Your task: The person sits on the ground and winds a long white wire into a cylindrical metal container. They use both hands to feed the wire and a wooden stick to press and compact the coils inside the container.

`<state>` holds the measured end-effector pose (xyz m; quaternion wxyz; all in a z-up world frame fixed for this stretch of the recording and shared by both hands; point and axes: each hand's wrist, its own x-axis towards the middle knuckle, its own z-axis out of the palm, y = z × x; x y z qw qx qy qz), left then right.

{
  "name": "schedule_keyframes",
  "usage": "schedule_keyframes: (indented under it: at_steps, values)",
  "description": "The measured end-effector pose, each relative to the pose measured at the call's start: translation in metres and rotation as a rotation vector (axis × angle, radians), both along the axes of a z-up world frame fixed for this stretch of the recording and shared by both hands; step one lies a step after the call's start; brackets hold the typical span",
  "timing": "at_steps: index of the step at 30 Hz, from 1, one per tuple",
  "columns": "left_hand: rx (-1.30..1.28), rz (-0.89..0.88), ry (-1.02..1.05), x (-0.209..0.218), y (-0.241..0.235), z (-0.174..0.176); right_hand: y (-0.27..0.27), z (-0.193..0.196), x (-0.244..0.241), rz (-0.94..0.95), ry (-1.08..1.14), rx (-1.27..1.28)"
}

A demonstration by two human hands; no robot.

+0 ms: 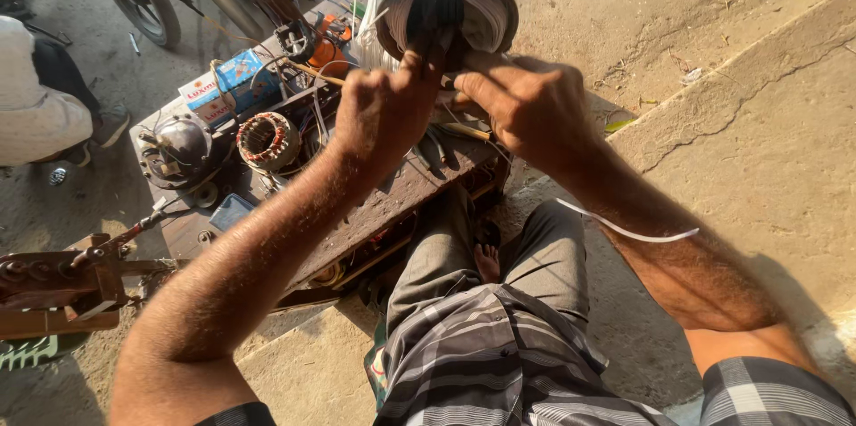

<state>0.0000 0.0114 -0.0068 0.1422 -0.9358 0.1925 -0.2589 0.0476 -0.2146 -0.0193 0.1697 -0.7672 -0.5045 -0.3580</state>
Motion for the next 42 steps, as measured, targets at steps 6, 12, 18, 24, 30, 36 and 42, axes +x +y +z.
schedule_keyframes:
  at_steps: [6,12,18,24,30,36,42]
  values:
    - [-0.097,-0.010,-0.021,-0.023,0.003,-0.020,-0.004,0.002,-0.018,-0.027,0.020,0.008]
    - [-0.183,-0.060,0.104,-0.009,0.006,-0.022,-0.016,0.024,-0.010,-0.029,-0.073,-0.133]
    - [-0.425,-0.292,0.074,-0.031,0.022,-0.009,-0.018,0.051,-0.003,-0.079,-0.152,-0.375]
    - [-0.295,-0.316,0.037,-0.008,0.021,-0.013,-0.018,0.079,0.010,-0.179,-0.198,-0.866]
    - [-0.311,-0.384,-0.004,0.005,0.027,-0.025,-0.006,0.099,0.020,-0.160,-0.291,-1.010]
    - [-0.384,-0.339,-0.035,0.008,0.017,-0.034,-0.001,0.100,0.021,-0.128,-0.487,-1.054]
    - [-0.411,-0.312,-0.086,0.003,0.015,-0.030,-0.006,0.089,0.008,-0.216,-0.465,-0.894]
